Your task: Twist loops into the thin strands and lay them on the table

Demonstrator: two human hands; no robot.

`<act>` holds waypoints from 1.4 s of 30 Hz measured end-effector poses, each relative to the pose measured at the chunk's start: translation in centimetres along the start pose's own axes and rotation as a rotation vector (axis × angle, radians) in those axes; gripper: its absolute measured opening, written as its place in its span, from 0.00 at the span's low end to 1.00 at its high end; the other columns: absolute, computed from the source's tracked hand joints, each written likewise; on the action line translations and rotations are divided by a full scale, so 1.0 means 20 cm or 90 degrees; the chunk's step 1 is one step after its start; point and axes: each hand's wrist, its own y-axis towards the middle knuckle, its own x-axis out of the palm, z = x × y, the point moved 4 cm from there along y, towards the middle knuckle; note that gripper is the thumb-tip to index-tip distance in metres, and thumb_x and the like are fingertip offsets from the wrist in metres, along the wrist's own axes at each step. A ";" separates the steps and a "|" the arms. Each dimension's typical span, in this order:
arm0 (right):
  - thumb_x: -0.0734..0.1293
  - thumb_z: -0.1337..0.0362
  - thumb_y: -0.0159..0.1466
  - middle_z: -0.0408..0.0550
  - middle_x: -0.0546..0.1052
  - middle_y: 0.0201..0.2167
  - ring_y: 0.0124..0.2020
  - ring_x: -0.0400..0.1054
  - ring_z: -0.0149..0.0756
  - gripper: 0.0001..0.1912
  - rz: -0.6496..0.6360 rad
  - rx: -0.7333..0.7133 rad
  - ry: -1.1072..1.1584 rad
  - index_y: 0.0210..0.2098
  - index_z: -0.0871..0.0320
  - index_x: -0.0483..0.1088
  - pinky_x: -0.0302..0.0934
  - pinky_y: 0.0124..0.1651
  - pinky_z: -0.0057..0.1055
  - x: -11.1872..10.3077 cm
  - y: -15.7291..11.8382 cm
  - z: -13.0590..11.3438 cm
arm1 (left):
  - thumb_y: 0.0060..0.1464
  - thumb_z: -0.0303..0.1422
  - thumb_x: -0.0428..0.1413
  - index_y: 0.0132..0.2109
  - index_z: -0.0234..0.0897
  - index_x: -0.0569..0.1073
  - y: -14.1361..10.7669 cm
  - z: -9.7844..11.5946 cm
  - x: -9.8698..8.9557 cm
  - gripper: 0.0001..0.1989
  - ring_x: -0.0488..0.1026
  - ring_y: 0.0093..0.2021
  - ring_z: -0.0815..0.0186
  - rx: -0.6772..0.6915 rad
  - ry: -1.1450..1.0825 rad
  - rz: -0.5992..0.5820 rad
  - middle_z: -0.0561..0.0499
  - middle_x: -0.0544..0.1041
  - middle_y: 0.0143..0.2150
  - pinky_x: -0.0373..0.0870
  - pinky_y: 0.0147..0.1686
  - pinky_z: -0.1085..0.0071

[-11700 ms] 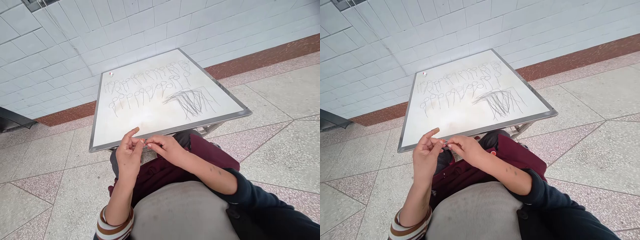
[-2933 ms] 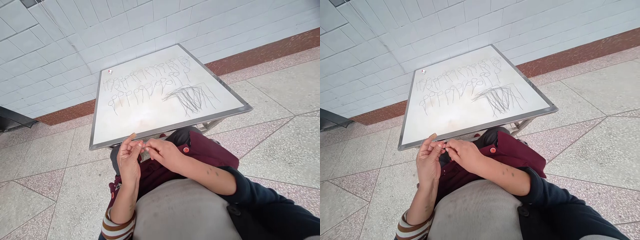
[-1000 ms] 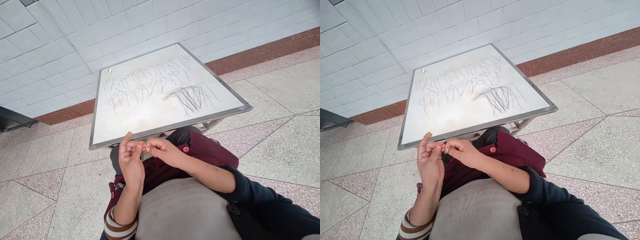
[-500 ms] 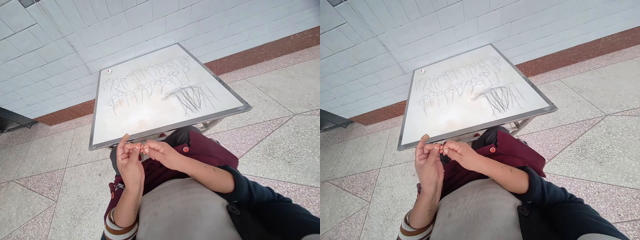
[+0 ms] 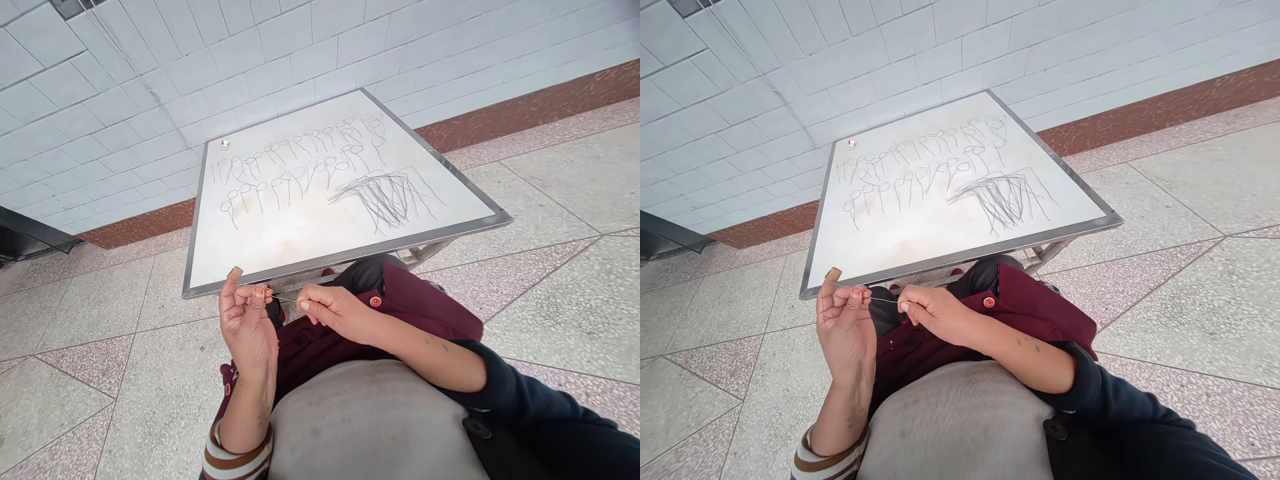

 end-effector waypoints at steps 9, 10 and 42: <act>0.62 0.55 0.67 0.47 0.76 0.39 0.39 0.70 0.34 0.14 0.140 -0.002 0.112 0.43 0.57 0.72 0.64 0.42 0.31 -0.10 0.06 -0.06 | 0.49 0.23 0.64 0.64 0.43 0.62 -0.02 -0.09 0.05 0.37 0.69 0.28 0.75 -0.253 -0.104 -0.188 0.58 0.72 0.26 0.68 0.35 0.79; 0.64 0.56 0.65 0.47 0.77 0.39 0.39 0.70 0.33 0.13 0.144 -0.012 0.121 0.45 0.56 0.72 0.65 0.41 0.30 -0.10 0.08 -0.09 | 0.49 0.23 0.64 0.64 0.43 0.62 -0.04 -0.11 0.06 0.37 0.69 0.28 0.75 -0.288 -0.112 -0.202 0.58 0.72 0.26 0.68 0.34 0.79; 0.62 0.56 0.64 0.38 0.65 0.21 0.20 0.57 0.27 0.12 0.328 0.011 0.123 0.28 0.55 0.63 0.54 0.24 0.25 -0.30 0.29 -0.07 | 0.44 0.30 0.67 0.63 0.38 0.64 -0.40 -0.29 0.07 0.39 0.70 0.30 0.69 -0.406 0.064 -0.221 0.55 0.75 0.27 0.61 0.36 0.71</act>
